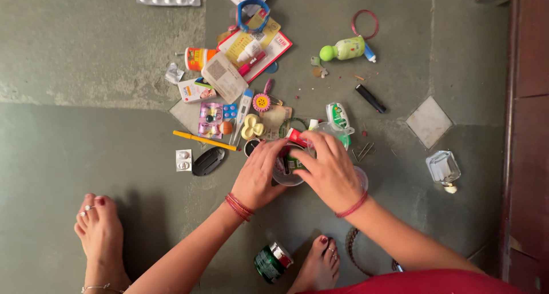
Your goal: The person sorts various small items from a cluttered floor into clear plastic containers. They pick up blister packs, tubes, and small bottles, placing them into containers and occasionally moving items aside to reach others.
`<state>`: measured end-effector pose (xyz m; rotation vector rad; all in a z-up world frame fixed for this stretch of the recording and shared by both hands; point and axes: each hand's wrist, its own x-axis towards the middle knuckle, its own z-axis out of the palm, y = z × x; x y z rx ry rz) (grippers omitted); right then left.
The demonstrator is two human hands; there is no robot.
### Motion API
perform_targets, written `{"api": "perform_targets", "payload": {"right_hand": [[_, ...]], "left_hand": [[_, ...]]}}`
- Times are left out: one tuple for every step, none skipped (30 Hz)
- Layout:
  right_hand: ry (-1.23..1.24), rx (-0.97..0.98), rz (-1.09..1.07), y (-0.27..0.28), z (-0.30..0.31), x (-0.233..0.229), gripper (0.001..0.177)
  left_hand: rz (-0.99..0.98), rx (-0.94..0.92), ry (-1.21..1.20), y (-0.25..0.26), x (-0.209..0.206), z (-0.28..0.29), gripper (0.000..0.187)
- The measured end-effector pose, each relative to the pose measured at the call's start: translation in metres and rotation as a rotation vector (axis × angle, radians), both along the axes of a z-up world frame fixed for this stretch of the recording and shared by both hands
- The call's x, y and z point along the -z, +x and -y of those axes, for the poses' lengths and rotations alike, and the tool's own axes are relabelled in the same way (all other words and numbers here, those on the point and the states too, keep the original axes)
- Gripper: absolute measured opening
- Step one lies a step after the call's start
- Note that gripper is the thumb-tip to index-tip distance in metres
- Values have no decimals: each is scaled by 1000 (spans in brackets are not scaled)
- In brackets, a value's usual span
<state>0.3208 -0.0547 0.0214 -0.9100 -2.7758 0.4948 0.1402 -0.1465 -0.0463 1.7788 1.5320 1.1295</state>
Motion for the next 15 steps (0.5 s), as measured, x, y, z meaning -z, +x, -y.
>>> {"api": "perform_targets", "payload": {"right_hand": [[47,18,90,-5,1,0,43],[96,36,179,-10,0,-1,51],[58,32,143,-13,-1,-1,50],[20,28,107,-16,-5,-1,49],[-20,23,71,-17,-7,-1,48],[4,-16,58,-17,-9,-1,48],[31,-51,40,-18,-11,0,49],[59,-86,22,-18,-13,1,50],[53,-71,17,-17,-12,3,44],[47,-57,13,-15,-12,4,39],[38,-42,14,-11,-10,5,34],[102,-47,14,-9,-8,8,32],[171,-53,14,-7,-8,10,30],[240,-59,15,-4,-8,12,27],[234,-78,13,-2,-10,14,23]], "left_hand": [[-21,-4,11,-4,0,-3,94],[-41,-9,22,-8,0,-5,95],[-61,-13,27,-10,-1,-5,96],[-47,1,39,-13,-2,-5,93],[-35,13,50,-14,-3,-4,91],[-23,25,61,-14,-4,-3,89],[-36,17,55,-16,-5,-3,85],[-49,9,50,-16,-5,-4,81],[-62,7,44,-16,-5,-3,77],[-59,-3,31,-17,-5,-3,75],[-48,-12,13,-15,-4,-2,74],[-38,-21,-4,-14,-3,-1,72],[-38,-20,-15,-13,-2,-3,72],[-39,-18,-26,-12,-2,-5,71],[-40,-19,-35,-12,-2,-7,71]]}}
